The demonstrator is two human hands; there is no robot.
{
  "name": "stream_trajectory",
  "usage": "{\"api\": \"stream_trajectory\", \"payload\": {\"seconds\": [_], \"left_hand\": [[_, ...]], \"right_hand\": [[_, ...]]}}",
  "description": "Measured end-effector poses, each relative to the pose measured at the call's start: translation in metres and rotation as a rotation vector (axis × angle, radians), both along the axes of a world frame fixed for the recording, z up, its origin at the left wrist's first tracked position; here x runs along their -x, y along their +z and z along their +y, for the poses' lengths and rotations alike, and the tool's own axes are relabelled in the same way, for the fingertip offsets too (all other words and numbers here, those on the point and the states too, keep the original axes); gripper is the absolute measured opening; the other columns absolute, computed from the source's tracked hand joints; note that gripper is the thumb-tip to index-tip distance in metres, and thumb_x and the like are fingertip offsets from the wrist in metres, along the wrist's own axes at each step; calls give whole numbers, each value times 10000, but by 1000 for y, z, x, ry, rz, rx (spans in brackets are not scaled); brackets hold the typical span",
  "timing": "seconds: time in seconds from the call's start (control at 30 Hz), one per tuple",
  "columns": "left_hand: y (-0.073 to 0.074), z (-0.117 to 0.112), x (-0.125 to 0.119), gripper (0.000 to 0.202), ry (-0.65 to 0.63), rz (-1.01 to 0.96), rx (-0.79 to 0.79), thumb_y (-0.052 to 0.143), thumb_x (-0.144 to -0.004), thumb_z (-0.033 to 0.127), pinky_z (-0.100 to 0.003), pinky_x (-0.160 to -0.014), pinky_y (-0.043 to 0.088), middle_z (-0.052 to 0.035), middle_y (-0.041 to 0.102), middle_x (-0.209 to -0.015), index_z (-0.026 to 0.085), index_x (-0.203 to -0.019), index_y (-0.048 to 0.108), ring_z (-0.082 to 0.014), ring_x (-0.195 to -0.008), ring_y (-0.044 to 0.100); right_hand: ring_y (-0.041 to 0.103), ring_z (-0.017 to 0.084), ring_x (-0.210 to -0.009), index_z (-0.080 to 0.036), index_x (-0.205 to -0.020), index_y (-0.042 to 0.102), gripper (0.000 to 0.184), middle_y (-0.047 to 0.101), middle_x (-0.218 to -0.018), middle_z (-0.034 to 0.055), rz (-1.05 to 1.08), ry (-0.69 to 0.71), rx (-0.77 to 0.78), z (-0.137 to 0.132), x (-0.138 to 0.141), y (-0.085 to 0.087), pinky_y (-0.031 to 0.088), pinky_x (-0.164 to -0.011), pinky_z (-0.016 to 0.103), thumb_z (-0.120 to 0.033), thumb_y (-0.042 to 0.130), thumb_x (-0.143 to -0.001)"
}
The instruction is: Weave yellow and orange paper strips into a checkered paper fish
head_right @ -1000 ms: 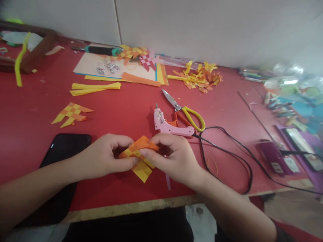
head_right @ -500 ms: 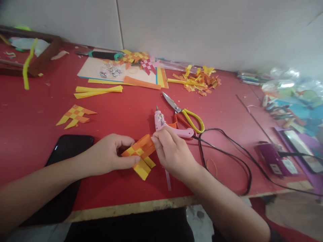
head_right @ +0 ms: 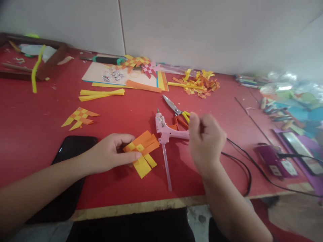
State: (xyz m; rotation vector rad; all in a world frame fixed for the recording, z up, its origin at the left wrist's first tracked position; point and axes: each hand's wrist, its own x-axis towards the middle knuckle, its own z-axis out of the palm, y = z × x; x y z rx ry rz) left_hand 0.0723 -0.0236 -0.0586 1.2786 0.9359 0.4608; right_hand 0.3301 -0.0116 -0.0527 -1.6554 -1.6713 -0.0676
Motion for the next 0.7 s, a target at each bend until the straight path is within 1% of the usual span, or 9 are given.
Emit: {"api": "stream_trajectory", "payload": {"seconds": [0.07,0.13,0.17,0.23,0.3,0.37,0.5,0.6,0.7], "left_hand": [[0,1,1,178,47,-24,14,671,-803,337,-224,-570,486,29,616,-681,178,-765,602,-126,-607,624],[-1,1,1,176,82,-21,-1,668,-814,339,-227,-574,491,18,627,-701,174,-786,613,-129,-618,630],[-3,1,1,170,88,-22,-13,665,-820,339,-232,-584,494,7,643,-733,173,-818,628,-134,-640,634],[-6,2,1,179,79,-36,-48,667,-832,343,-245,-623,501,-10,667,-803,174,-888,651,-143,-701,639],[-9,2,1,188,63,-60,-79,695,-825,347,-241,-647,490,-1,661,-814,179,-899,655,-133,-722,623],[-9,2,0,206,67,-71,-91,737,-800,357,-221,-634,467,20,640,-769,177,-849,649,-114,-698,598],[-6,3,0,218,147,-93,-96,769,-782,355,-215,-654,483,11,679,-804,172,-848,671,-109,-717,616],[-6,5,1,229,235,-150,-41,773,-788,352,-204,-634,516,-4,712,-861,182,-912,683,-119,-746,651],[-7,6,0,226,316,-225,40,765,-807,352,-200,-668,560,-5,726,-881,189,-942,683,-111,-752,681]], "right_hand": [[618,233,-836,-215,-981,598,112,638,-939,95,-27,-81,-81,6,-5,0,468,-692,367,-288,525,-937],[574,317,-1147,-209,-1245,544,351,581,-1258,166,-66,-39,-140,7,-3,0,488,-878,458,-257,578,-899],[551,333,-1197,-205,-1276,537,406,574,-1292,170,-61,26,-154,6,1,-1,483,-916,492,-272,608,-882],[616,275,-1082,-215,-1219,576,325,640,-1196,122,117,237,-61,-2,15,-2,511,-901,488,-331,581,-916],[661,210,-957,-231,-1195,576,287,668,-1124,88,346,501,197,-12,31,-4,562,-820,408,-379,520,-956],[674,192,-973,-236,-1203,549,322,669,-1112,77,523,647,336,-21,43,-5,582,-800,348,-400,579,-927],[705,167,-900,-251,-1261,456,465,695,-990,34,689,705,519,-29,51,-5,591,-729,285,-315,686,-861],[711,151,-759,-238,-1275,418,514,691,-848,-4,748,668,625,-27,50,-5,590,-670,281,-276,695,-845],[696,136,-674,-217,-1243,442,488,698,-812,-6,768,628,656,-24,49,-4,580,-619,273,-270,703,-834]]}}
